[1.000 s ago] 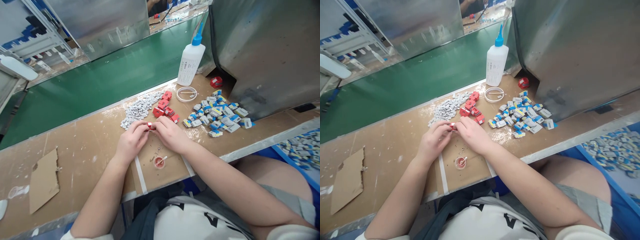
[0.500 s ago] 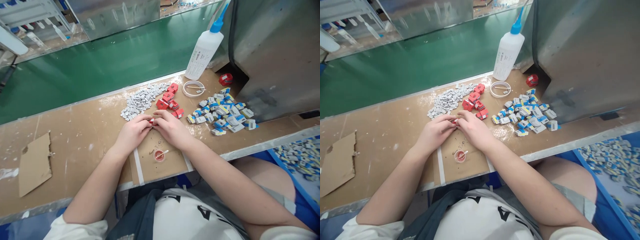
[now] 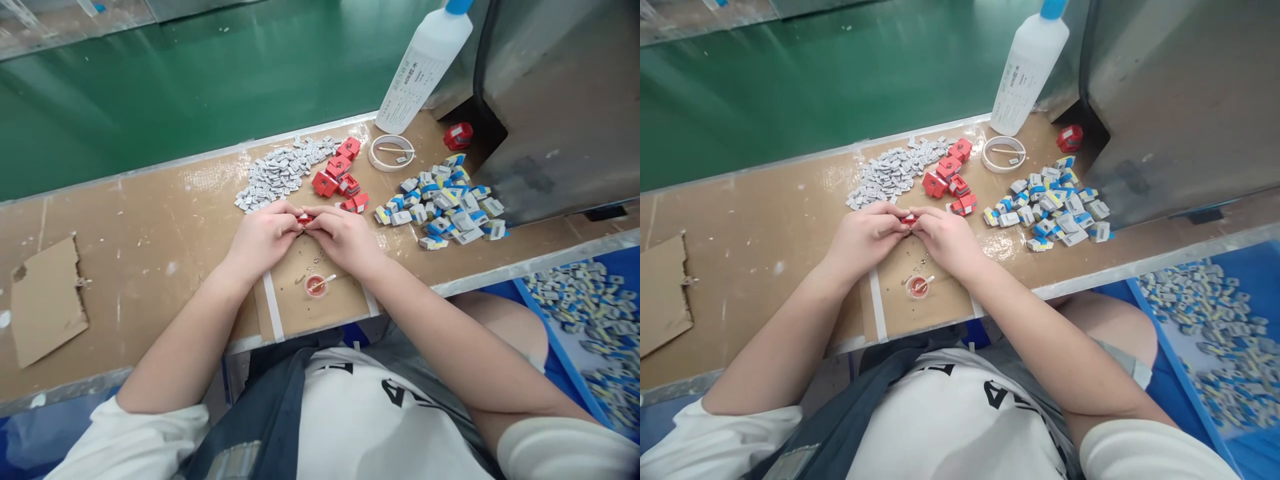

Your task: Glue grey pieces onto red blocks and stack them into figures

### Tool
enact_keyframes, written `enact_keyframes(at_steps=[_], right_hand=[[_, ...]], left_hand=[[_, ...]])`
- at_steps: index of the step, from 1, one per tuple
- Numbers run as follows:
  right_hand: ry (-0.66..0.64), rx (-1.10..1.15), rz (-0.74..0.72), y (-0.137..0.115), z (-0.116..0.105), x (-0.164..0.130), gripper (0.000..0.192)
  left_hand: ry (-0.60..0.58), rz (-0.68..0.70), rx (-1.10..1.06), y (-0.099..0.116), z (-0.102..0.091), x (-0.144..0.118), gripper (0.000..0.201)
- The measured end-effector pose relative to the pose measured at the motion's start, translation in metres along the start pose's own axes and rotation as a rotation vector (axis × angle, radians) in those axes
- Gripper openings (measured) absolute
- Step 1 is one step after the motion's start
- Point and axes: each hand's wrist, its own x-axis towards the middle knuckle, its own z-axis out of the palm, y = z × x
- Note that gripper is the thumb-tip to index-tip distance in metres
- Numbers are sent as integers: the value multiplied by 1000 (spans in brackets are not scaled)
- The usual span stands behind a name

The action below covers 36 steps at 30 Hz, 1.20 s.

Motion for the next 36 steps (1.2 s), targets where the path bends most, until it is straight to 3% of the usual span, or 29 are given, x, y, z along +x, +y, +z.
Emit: enact_keyframes(at_steps=[16,23,27,30,36], right_hand=[[-18,56,84,3,4,3,20],[0,233,73,8,5,5,12],[-31,309,107,9,6,5,32],[-32,313,84,10,7,5,36],[-46,311,3,9,3,4,44]], left_hand=[[-18,-88,7,0,4,1,18],[-12,-112,-134,-4,3,0,10],[-37,-211,-265,-7,0,0,31],[-76,-138,-144,-11,-1,0,44],[-102,-50,-128,-19,4,2,41]])
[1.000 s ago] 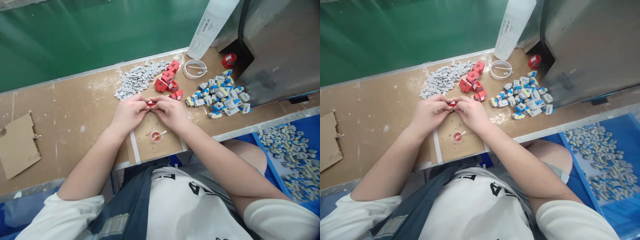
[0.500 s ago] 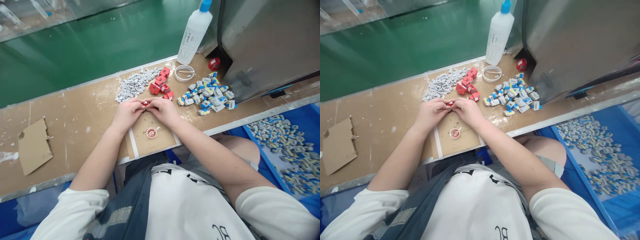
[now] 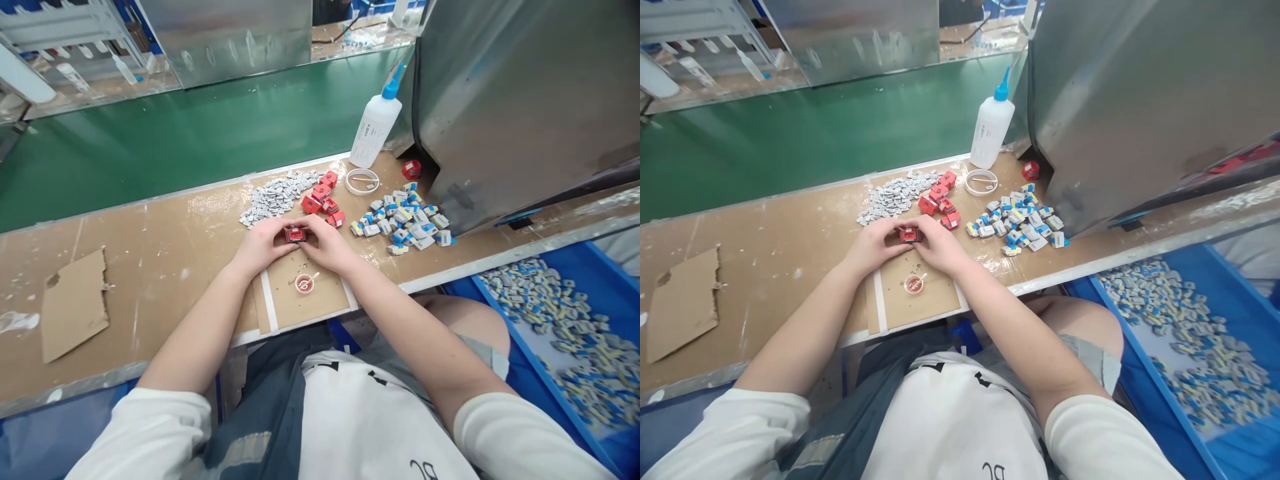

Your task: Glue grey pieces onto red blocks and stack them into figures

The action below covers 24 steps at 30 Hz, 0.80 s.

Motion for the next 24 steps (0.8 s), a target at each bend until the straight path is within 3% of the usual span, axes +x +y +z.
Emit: enact_keyframes(at_steps=[6,11,15,24], right_hand=[[-23,31,7,3,-3,0,46],[49,148,111,1,-5,2,44],[53,47,44,-9,-8,2,43],[60,-220,-30,-15,-6,-1,46]], left_hand=[[-6,-42,-74,2,1,2,38],[45,-221,-505,6,0,4,41],[76,-198,-722,8,5,4,42],[146,-125,-521,29,9,-4,32]])
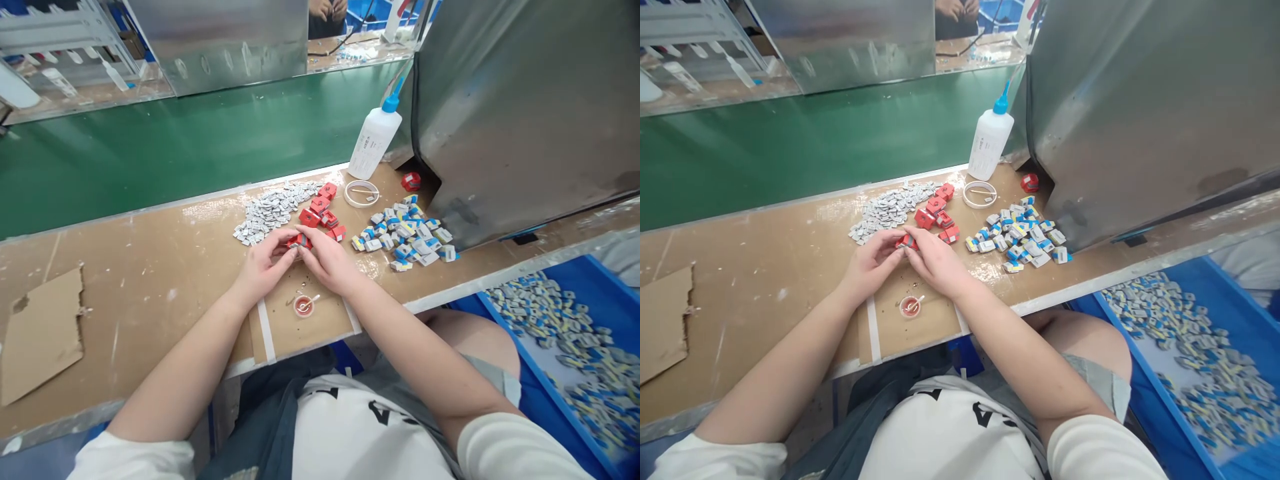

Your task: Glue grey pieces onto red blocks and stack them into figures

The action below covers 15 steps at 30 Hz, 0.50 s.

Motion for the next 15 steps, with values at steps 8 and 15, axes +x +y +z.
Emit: enact_keyframes(at_steps=[8,15], right_hand=[[-11,-69,-52,-4,-2,0,47],[20,-61,-121,-7,-6,0,46]], left_hand=[[-4,-18,5,6,0,-4,31],[13,-62,-149,9,-2,-1,31]])
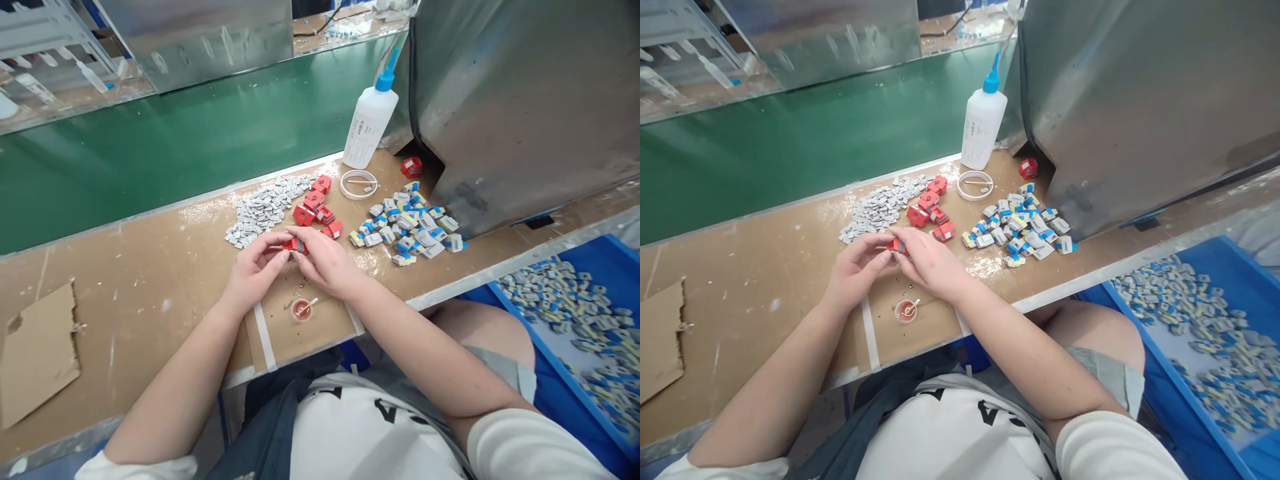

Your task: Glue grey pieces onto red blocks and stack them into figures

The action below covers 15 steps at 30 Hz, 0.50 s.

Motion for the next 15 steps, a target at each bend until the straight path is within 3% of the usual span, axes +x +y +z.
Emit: enact_keyframes(at_steps=[5,8,12,15], right_hand=[[18,55,-1,-1,-3,-1,45],[9,90,79,-3,-1,-1,44],[-83,131,215,-5,5,2,49],[-114,199,235,-6,7,5,47]], left_hand=[[-27,-121,-173,-5,-1,2,40],[-13,-192,-289,-7,5,1,40],[146,-273,-351,-6,16,3,39],[298,-356,-350,-2,20,6,46]])
